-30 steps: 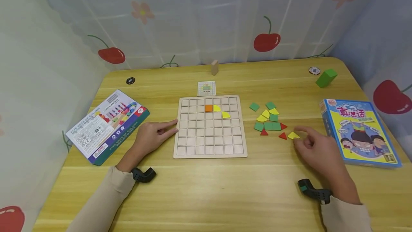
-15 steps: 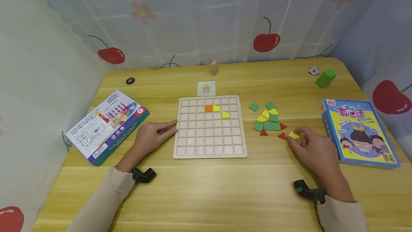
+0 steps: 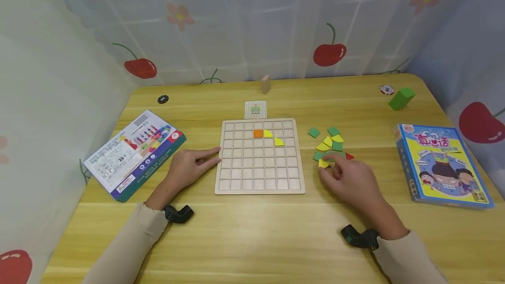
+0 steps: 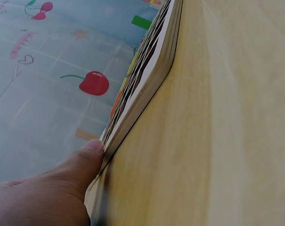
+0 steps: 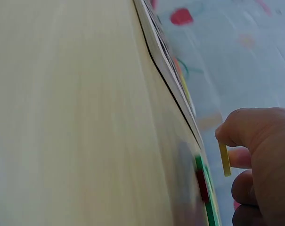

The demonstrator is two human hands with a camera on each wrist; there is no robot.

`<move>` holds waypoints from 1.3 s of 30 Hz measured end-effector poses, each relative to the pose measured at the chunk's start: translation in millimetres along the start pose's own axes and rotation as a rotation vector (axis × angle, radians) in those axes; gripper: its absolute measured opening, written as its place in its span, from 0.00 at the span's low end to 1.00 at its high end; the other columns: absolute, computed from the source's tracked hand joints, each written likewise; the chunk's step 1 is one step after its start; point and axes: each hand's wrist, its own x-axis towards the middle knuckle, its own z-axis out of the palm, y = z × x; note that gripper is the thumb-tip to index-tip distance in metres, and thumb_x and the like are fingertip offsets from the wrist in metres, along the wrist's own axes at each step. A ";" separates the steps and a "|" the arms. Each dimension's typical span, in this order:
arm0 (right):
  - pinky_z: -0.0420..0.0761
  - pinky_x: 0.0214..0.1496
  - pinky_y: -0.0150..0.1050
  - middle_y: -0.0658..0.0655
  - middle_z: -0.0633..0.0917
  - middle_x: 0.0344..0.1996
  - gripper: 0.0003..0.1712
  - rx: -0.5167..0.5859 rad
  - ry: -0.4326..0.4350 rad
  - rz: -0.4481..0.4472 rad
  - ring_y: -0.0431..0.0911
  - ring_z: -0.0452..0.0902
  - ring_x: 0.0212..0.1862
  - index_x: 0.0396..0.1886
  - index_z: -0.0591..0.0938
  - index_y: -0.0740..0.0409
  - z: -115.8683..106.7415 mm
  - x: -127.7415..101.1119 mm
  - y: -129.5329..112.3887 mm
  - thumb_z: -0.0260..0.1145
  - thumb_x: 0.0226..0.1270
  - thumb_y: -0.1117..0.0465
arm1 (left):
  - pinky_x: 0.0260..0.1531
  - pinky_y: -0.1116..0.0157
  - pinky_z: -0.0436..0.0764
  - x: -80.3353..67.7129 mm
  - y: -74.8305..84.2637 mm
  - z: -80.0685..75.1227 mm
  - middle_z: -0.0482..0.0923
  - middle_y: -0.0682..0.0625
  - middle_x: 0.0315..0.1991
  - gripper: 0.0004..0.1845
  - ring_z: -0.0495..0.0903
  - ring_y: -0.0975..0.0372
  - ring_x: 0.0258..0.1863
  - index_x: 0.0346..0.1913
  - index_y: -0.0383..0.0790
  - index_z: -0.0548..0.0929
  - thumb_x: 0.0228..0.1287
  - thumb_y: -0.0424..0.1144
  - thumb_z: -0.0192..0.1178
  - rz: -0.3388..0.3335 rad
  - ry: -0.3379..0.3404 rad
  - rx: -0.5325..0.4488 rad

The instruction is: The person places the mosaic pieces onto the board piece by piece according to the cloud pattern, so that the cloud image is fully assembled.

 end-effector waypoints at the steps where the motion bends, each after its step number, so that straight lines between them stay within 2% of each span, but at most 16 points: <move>1: 0.60 0.20 0.34 0.39 0.66 0.13 0.16 0.012 -0.023 -0.023 0.35 0.57 0.16 0.45 0.87 0.53 3.0 4.3 -4.9 0.77 0.60 0.55 | 0.17 0.65 0.54 0.3 0.3 0.2 0.57 0.62 0.10 0.21 0.51 0.68 0.13 0.59 0.60 0.87 0.67 0.59 0.67 -0.001 0.000 -0.001; 9: 0.60 0.19 0.34 0.40 0.68 0.14 0.17 0.071 -0.211 -0.075 0.36 0.59 0.16 0.51 0.86 0.52 24.4 39.2 -29.0 0.74 0.65 0.52 | 0.17 0.65 0.55 -0.9 1.0 3.9 0.57 0.62 0.10 0.21 0.51 0.69 0.14 0.60 0.60 0.87 0.68 0.60 0.66 -0.012 -0.023 0.003; 16: 0.63 0.20 0.34 0.41 0.69 0.15 0.16 0.168 -0.262 -0.110 0.36 0.61 0.17 0.50 0.86 0.52 47.7 57.7 -34.9 0.73 0.65 0.53 | 0.17 0.65 0.55 -5.4 2.9 6.0 0.57 0.62 0.10 0.20 0.51 0.69 0.14 0.59 0.60 0.87 0.68 0.59 0.65 -0.022 -0.031 -0.005; 20: 0.65 0.21 0.35 0.41 0.69 0.15 0.15 0.192 -0.237 -0.130 0.36 0.61 0.17 0.49 0.86 0.53 58.2 61.7 -33.5 0.73 0.65 0.54 | 0.18 0.65 0.55 -7.8 2.5 6.4 0.57 0.63 0.10 0.21 0.52 0.69 0.14 0.59 0.60 0.87 0.68 0.60 0.65 -0.024 -0.029 -0.006; 28: 0.62 0.20 0.35 0.41 0.69 0.14 0.16 0.169 -0.151 -0.133 0.37 0.61 0.17 0.50 0.86 0.54 66.9 65.5 -34.3 0.73 0.66 0.53 | 0.17 0.65 0.55 -5.6 1.7 2.3 0.57 0.62 0.11 0.20 0.53 0.69 0.14 0.59 0.60 0.87 0.67 0.59 0.66 -0.025 -0.009 -0.005; 34: 0.61 0.20 0.35 0.41 0.68 0.13 0.12 0.199 -0.042 -0.113 0.36 0.60 0.16 0.46 0.88 0.55 71.0 63.6 -33.8 0.72 0.65 0.57 | 0.17 0.65 0.55 -1.9 1.8 0.5 0.57 0.62 0.11 0.21 0.52 0.69 0.14 0.59 0.59 0.87 0.68 0.60 0.65 -0.015 -0.009 -0.001; 39: 0.61 0.20 0.35 0.41 0.67 0.12 0.10 0.207 -0.007 -0.109 0.36 0.59 0.16 0.43 0.89 0.55 73.1 63.6 -33.8 0.72 0.64 0.58 | 0.17 0.65 0.55 -0.4 1.7 -0.9 0.58 0.62 0.11 0.20 0.52 0.69 0.14 0.59 0.60 0.87 0.67 0.59 0.66 -0.010 -0.004 0.007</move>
